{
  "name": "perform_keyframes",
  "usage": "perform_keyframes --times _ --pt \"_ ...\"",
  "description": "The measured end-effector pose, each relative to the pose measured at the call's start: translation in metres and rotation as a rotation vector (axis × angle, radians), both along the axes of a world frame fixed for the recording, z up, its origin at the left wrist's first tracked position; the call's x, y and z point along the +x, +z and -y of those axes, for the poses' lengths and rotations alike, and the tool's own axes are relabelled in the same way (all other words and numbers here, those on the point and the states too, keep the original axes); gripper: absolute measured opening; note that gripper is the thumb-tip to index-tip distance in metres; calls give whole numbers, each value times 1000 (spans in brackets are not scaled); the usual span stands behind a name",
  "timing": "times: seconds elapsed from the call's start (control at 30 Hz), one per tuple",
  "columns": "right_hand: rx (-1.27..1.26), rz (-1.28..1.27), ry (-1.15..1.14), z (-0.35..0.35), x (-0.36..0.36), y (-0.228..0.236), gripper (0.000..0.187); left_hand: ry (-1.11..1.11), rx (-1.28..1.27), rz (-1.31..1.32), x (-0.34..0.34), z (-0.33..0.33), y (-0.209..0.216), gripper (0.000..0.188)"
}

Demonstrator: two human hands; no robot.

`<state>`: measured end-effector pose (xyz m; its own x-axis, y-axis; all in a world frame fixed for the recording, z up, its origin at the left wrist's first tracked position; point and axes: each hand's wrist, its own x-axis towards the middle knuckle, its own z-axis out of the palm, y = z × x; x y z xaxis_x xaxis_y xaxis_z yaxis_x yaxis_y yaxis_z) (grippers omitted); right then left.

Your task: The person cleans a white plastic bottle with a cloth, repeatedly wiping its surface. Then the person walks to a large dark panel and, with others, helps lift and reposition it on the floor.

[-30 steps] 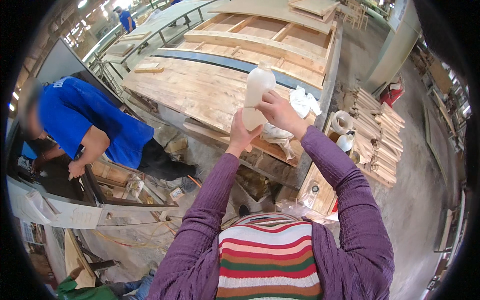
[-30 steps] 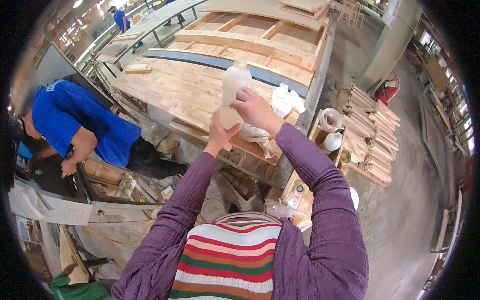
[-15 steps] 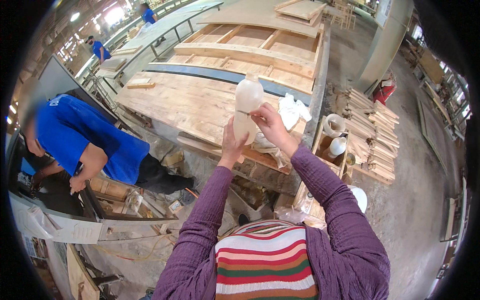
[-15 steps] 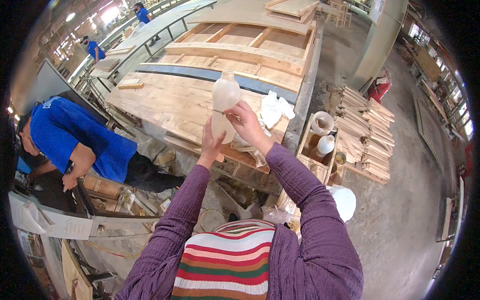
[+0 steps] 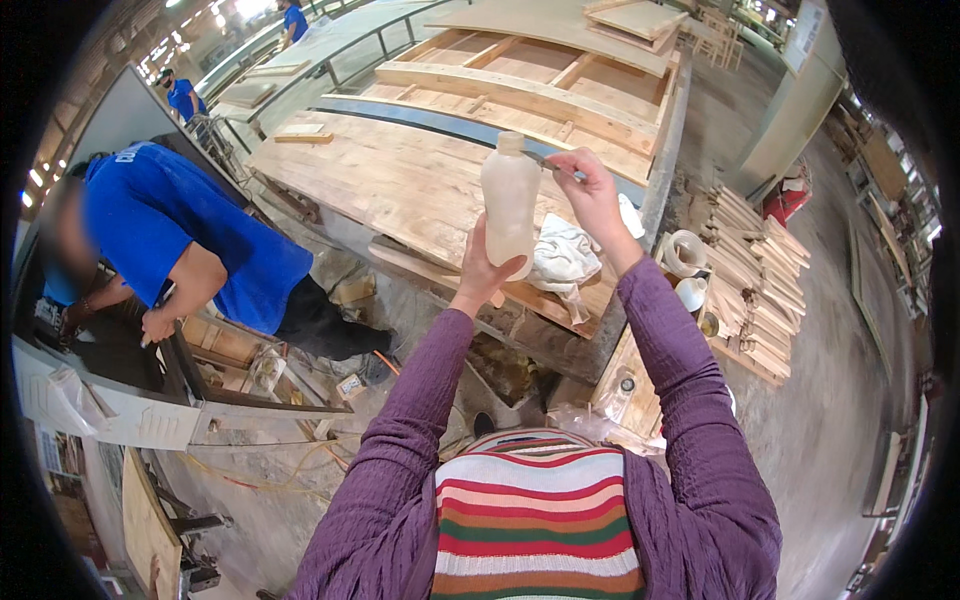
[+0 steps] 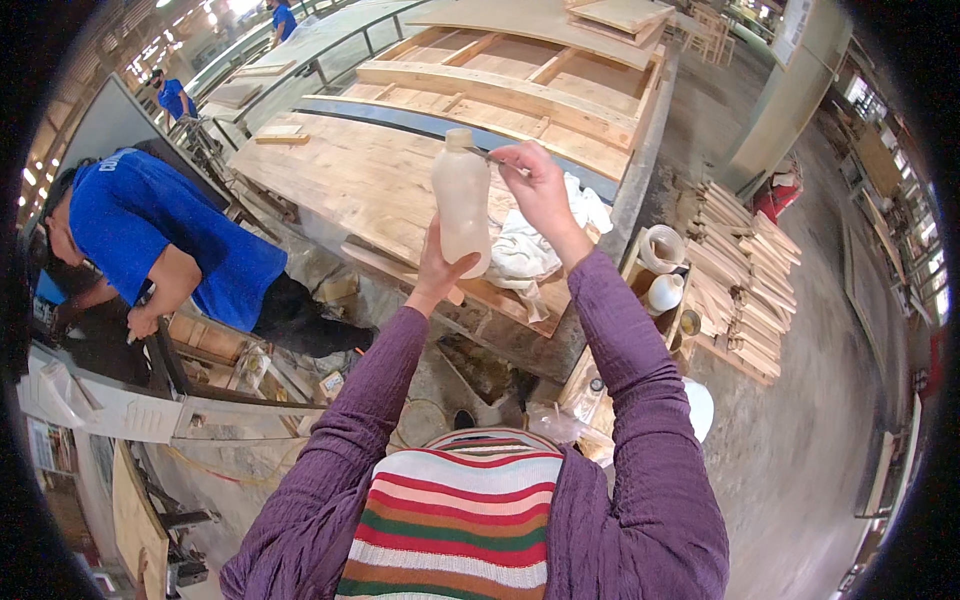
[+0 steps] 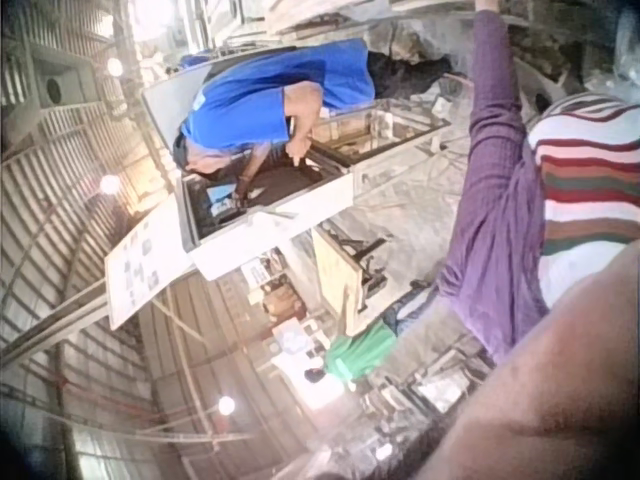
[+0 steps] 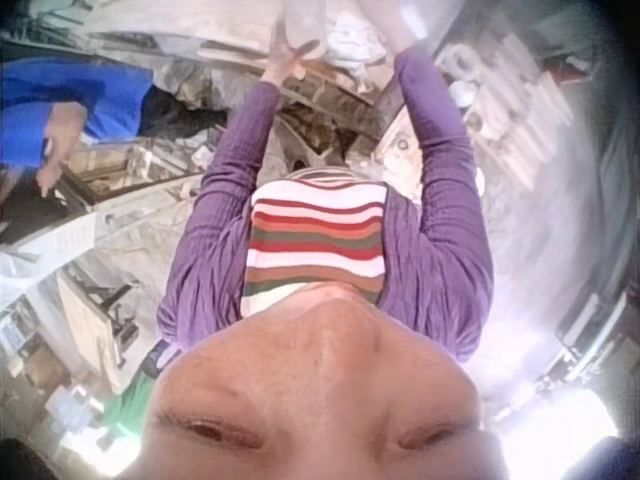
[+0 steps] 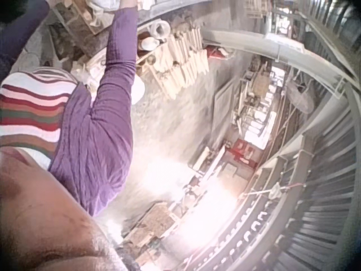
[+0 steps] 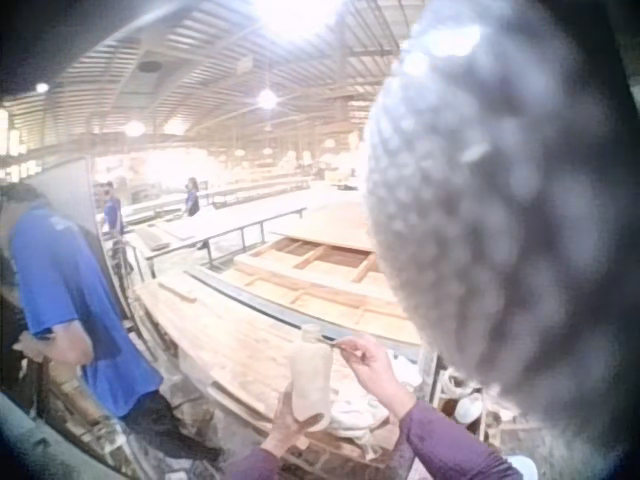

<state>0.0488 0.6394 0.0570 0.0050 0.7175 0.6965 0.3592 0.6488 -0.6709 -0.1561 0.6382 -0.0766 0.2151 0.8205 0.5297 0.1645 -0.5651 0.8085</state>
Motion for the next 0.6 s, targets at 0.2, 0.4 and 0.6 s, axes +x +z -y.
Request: perform_keyframes --times 0.2,0.4,0.6 --pt "4 108 65 -15 -13 21 21 55 42 -44 -6 4 3 95" --pt "8 132 106 -14 -26 23 18 50 26 -26 0 11 10 95" --pt "76 313 -82 -3 -32 17 24 107 23 -28 1 13 14 93"
